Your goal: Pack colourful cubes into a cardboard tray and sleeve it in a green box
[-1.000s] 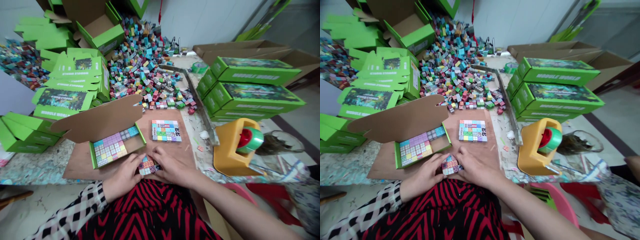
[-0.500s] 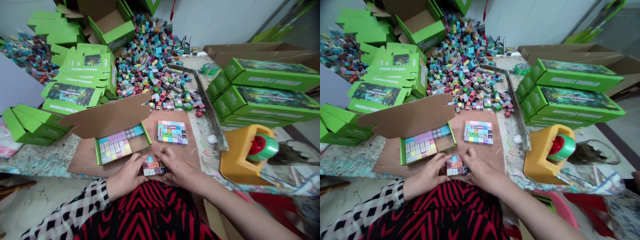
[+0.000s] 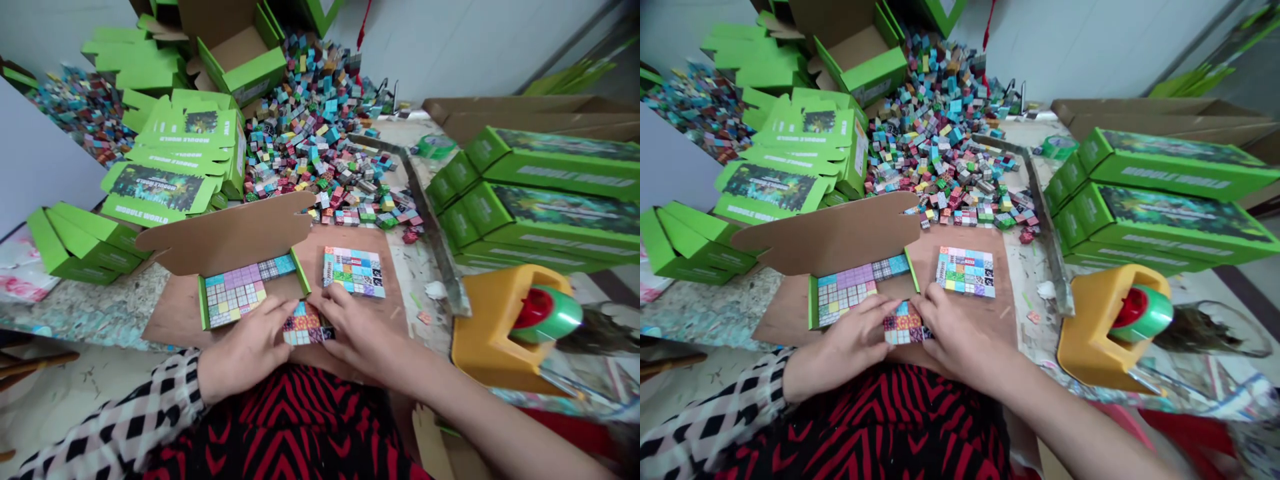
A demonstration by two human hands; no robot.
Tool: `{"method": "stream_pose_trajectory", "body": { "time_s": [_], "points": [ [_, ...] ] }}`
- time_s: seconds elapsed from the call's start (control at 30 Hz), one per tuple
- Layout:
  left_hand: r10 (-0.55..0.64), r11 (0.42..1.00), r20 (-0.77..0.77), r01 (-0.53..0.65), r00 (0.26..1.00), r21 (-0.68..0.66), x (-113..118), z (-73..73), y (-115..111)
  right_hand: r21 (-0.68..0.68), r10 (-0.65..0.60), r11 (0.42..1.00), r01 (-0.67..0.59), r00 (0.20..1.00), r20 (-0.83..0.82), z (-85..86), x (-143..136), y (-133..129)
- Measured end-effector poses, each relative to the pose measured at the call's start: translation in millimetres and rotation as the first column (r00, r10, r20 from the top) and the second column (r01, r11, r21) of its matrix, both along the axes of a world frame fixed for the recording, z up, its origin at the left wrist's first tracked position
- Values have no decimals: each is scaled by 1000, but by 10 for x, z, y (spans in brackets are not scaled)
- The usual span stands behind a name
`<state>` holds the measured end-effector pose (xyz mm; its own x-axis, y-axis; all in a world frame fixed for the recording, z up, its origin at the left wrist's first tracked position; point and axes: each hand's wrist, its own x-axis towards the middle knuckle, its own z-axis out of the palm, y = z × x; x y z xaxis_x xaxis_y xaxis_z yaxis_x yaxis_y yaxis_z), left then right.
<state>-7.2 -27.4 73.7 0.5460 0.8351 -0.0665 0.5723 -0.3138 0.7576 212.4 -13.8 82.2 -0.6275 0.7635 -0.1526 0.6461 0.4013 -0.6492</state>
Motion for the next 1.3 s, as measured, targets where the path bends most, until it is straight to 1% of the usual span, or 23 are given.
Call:
{"method": "stream_pose_trajectory", "body": {
  "time_s": [0.1, 0.2, 0.3, 0.37, 0.5, 0.63, 0.77, 0.9, 1.03, 1.23, 1.3],
  "points": [
    [65, 993, -31, -61, 997, 103, -113, 33, 151, 89, 68, 994, -70, 997, 23, 81, -141, 284],
    [130, 980, -69, -118, 989, 161, -208, 24, 299, 131, 164, 977, -168, 986, 38, 63, -313, 582],
    [180, 975, -95, -165, 979, 147, -250, -1, 403, 139, 239, 960, -243, 970, 41, 17, -426, 795],
    [179, 979, -101, -167, 979, 117, -248, -27, 453, 122, 261, 956, -267, 963, 63, 7, -450, 876],
    [160, 985, -119, -151, 980, 81, -220, -93, 529, 56, 278, 956, -287, 951, 136, 30, -436, 950],
    [161, 986, -122, -155, 979, 54, -208, -143, 574, 24, 287, 954, -298, 936, 202, 40, -445, 1007],
    [162, 987, -105, -160, 981, 19, -198, -171, 597, -6, 302, 951, -309, 924, 234, 37, -464, 1056],
    [193, 981, -102, -194, 976, 0, -198, -213, 618, 10, 317, 944, -329, 916, 245, 54, -462, 1062],
    [194, 980, -99, -197, 976, -24, -215, -243, 629, 15, 328, 939, -345, 904, 274, 68, -452, 1041],
    [198, 978, -81, -203, 977, -57, -224, -245, 632, 42, 292, 948, -316, 914, 283, 0, -385, 1045],
    [203, 976, -75, -208, 976, -61, -221, -237, 638, 49, 290, 948, -315, 915, 279, 5, -369, 1043]
  ]
}}
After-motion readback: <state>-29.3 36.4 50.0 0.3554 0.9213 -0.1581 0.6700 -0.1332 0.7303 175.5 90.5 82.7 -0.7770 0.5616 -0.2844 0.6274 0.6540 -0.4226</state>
